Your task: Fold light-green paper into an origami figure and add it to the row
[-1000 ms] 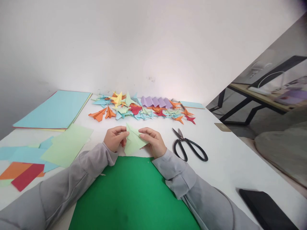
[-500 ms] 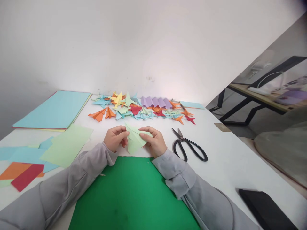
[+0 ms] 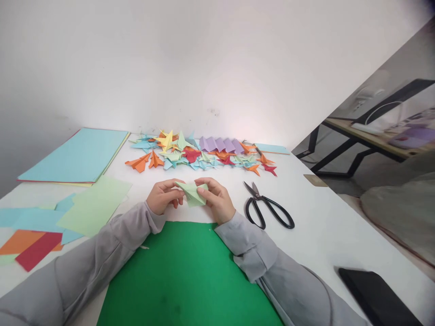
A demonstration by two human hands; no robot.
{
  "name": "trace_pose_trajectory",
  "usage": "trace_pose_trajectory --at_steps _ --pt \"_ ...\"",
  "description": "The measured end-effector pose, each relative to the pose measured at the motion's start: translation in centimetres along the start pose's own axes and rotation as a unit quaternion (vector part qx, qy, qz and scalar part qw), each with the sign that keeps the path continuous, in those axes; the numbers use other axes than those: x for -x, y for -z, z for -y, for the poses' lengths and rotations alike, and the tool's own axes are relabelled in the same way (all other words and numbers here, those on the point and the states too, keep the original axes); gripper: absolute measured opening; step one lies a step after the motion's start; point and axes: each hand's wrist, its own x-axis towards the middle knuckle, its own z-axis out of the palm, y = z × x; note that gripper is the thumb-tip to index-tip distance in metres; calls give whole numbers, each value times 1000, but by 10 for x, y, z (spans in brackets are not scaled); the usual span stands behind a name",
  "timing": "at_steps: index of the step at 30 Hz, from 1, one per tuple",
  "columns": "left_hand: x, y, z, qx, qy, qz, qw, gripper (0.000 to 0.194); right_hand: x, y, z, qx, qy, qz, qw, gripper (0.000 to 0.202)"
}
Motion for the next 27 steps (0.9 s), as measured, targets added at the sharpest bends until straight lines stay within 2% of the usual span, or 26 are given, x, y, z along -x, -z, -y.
trace_pose_trajectory --at_steps 5,10,17,21,24,27 --pt "-1 1 -2 49 -11 -23 998 18 1 -2 2 14 4 -4 1000 46" --pt "-2 3 0 71 -5 -17 997 19 1 -4 1 25 30 8 999 46" --pt "2 2 2 -9 -49 -34 998 25 -1 -4 -3 57 53 -31 997 46" --pt "0 2 5 -53 -84 -48 994 24 -3 -3 -4 57 60 -41 996 61" --pt "-1 3 6 -83 -109 -67 988 21 -2 -3 -4 41 53 -36 997 74" --pt "-2 3 7 -82 -100 -68 989 23 -1 -4 -3 27 38 -13 999 73"
